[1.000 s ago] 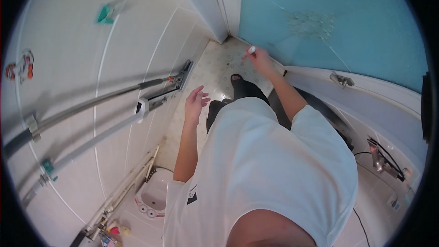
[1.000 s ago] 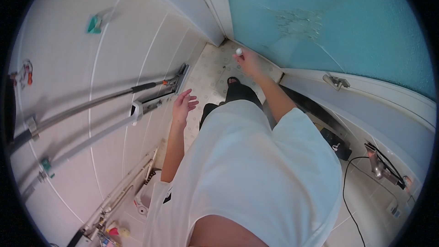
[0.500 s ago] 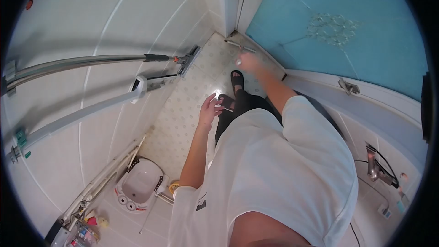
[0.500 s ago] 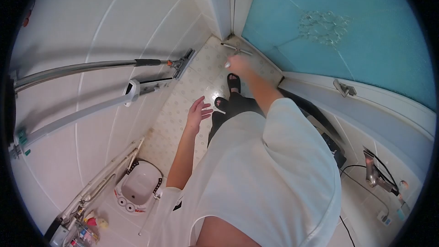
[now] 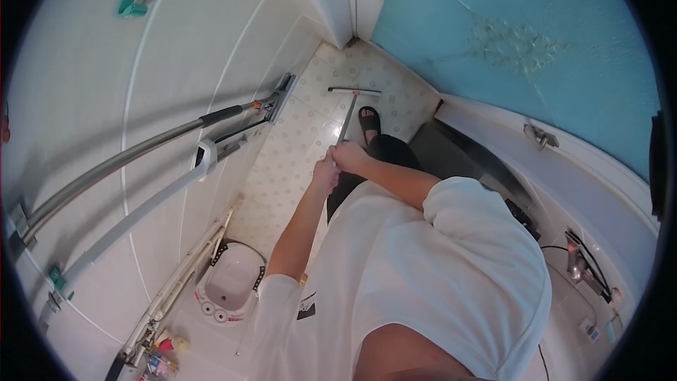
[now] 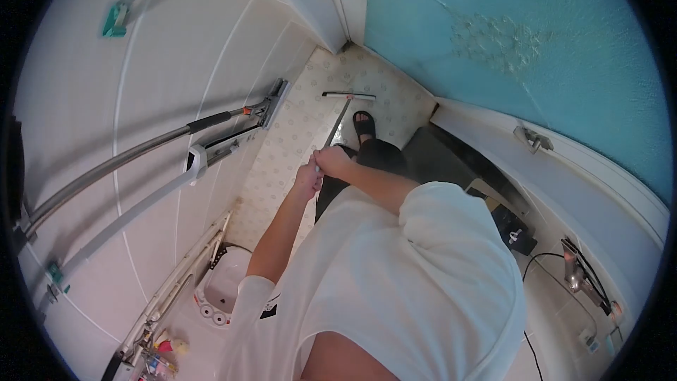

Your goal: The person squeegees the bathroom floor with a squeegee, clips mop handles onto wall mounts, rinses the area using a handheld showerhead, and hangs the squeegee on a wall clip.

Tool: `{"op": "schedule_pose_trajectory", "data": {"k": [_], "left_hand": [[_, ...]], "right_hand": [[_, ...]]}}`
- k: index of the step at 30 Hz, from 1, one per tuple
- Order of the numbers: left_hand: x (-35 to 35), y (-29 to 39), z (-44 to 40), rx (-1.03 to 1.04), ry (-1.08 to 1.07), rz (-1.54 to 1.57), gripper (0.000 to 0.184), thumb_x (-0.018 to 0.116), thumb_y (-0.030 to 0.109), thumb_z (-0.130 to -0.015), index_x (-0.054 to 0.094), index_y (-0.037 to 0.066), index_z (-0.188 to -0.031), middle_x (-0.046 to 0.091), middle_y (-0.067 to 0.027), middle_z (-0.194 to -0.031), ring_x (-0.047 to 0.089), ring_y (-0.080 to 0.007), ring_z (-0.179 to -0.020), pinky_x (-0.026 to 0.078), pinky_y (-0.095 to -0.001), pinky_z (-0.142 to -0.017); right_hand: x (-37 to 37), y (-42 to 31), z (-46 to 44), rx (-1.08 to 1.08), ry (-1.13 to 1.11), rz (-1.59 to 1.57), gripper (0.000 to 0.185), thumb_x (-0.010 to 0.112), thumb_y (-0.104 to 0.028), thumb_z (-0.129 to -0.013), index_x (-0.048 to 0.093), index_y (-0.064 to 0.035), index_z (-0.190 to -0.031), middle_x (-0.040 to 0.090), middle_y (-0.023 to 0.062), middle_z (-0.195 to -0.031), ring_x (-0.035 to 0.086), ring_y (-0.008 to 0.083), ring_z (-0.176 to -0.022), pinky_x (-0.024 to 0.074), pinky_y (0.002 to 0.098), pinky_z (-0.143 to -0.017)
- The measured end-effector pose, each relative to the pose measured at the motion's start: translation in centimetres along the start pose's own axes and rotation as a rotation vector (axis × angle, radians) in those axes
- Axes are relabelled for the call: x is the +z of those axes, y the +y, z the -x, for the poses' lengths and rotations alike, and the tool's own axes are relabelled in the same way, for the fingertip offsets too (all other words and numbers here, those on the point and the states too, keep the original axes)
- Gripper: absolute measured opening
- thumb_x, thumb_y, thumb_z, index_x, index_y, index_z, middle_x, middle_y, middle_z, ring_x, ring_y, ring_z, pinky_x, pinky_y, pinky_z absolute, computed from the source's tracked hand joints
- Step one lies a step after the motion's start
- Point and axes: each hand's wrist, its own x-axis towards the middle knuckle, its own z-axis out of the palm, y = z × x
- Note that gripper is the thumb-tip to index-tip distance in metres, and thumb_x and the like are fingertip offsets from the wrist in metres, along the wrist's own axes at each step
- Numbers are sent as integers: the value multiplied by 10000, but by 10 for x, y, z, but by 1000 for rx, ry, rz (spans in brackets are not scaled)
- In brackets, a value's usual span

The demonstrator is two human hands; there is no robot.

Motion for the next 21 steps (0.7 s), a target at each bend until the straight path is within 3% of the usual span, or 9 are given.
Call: {"op": "schedule_pose_trajectory", "data": {"k": [1, 5, 10, 14, 16, 19, 21], "left_hand": [[11, 10, 5, 34, 62, -16, 444, 382, 456, -1037, 513, 52, -909, 422, 3, -578, 327, -103, -387, 249, -257, -336], [20, 38, 16, 101, 20, 34, 398, 372, 405, -1045, 511, 55, -917, 407, 10, -577, 321, -96, -395, 246, -257, -341], [-6, 56, -32, 126, -79, 129, 331, 352, 355, -1046, 500, 79, -936, 415, 9, -585, 325, -90, -400, 246, -254, -345], [-18, 76, -58, 124, -23, 173, 340, 362, 376, -1040, 478, 92, -893, 424, 10, -607, 318, -87, -405, 249, -248, -351], [-27, 72, -77, 94, 22, 198, 371, 378, 404, -1043, 474, 106, -844, 436, 5, -641, 316, -84, -421, 261, -239, -366], [-74, 53, -104, -140, -158, 106, 394, 408, 458, -1028, 489, 96, -897, 436, 3, -647, 328, -83, -424, 257, -242, -350], [-97, 25, -86, -70, -162, -16, 463, 426, 539, -998, 496, 100, -870, 406, 20, -582, 350, -90, -397, 248, -254, -334]], "right_hand": [[-5, 4, -1, -3, 30, -15, 437, 757, -262, -701, 574, -16, -1013, 677, 156, -850, 688, 343, -806, 554, 431, -702], [4, 14, -19, 51, 166, -60, 371, 721, -190, -722, 570, -21, -1015, 668, 153, -882, 676, 337, -858, 553, 433, -712], [-42, 11, -54, 81, 132, 29, 371, 721, -185, -722, 576, -22, -1022, 667, 140, -940, 668, 325, -898, 549, 423, -747], [-30, 14, -94, 120, 241, 184, 238, 655, -176, -766, 639, -48, -966, 681, 123, -888, 675, 304, -856, 547, 407, -728], [-5, 15, -110, 205, 177, 181, 328, 680, -177, -751, 625, -24, -1036, 668, 135, -948, 661, 300, -930, 541, 406, -775], [44, -1, -125, 289, 163, 100, 346, 664, -177, -758, 636, -3, -1055, 659, 149, -999, 644, 292, -995, 533, 404, -811], [87, -19, -133, 282, 146, 88, 304, 637, -176, -770, 657, -1, -1018, 663, 149, -998, 648, 292, -990, 535, 406, -806]]}}
